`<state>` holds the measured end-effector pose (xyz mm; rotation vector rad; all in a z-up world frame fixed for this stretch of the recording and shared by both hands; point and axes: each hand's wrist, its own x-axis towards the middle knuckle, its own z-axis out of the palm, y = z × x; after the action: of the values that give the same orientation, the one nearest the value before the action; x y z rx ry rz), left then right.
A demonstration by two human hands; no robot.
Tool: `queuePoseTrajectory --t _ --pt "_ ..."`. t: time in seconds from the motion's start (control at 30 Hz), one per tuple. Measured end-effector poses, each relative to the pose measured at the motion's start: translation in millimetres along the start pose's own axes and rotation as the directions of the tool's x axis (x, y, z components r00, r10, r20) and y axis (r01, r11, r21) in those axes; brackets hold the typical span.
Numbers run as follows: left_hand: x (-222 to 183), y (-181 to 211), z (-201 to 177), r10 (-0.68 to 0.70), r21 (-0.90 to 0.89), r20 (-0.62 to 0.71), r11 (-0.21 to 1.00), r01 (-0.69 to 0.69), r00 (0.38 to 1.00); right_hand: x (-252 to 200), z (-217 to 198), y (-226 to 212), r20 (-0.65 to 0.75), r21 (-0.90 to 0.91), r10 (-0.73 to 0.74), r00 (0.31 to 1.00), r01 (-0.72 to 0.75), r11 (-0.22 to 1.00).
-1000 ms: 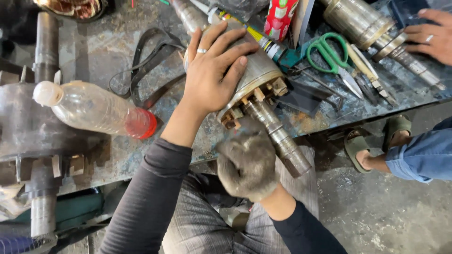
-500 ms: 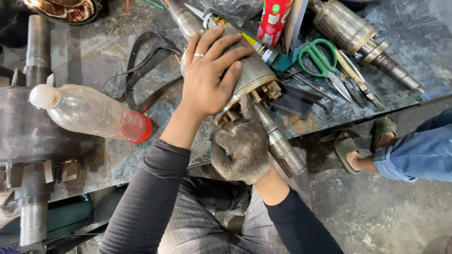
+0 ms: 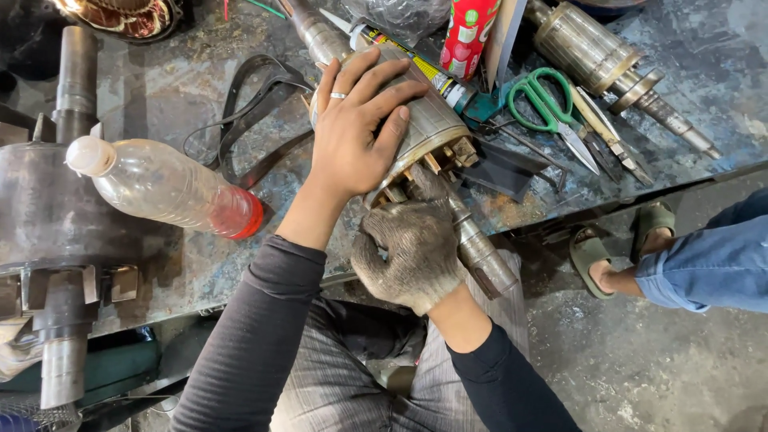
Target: Cleaning a motor shaft on a workbench using a liquid solvent and a gloved hand to wipe away grime.
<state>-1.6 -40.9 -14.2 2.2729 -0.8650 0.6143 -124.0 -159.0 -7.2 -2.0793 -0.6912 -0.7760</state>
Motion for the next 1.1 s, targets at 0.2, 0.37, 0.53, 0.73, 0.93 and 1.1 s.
queuePoseTrajectory --t 0.2,0.37,0.53,0.73,0.93,1.1 --pt "1 1 0 0.013 0.001 0.007 1.000 -0.013 1.000 -5 -1 2 0.147 -0.042 0.144 0.979 -0.139 0.989" --pt "1 -1 0 0.011 0.000 -0.015 1.000 -0.011 1.000 8 -9 -11 0.095 -0.110 0.063 0.993 -0.053 0.993" --pt "3 3 -2 0.013 0.011 -0.033 1.000 -0.013 0.999 41 5 -30 0.300 -0.359 0.197 0.933 -0.081 0.930" --pt "2 -11 4 0.062 0.029 0.013 0.998 -0.063 0.998 81 0 -55 0.659 -0.568 0.484 0.576 -0.040 0.822" --pt "6 -14 -6 0.057 -0.010 0.121 0.998 -0.056 0.991 76 47 -57 0.287 -0.802 0.948 0.138 -0.506 0.317" --pt "1 -14 -8 0.056 -0.034 0.130 0.998 -0.052 0.990 58 65 -55 -0.068 -0.488 0.979 -0.191 -0.850 -0.199"
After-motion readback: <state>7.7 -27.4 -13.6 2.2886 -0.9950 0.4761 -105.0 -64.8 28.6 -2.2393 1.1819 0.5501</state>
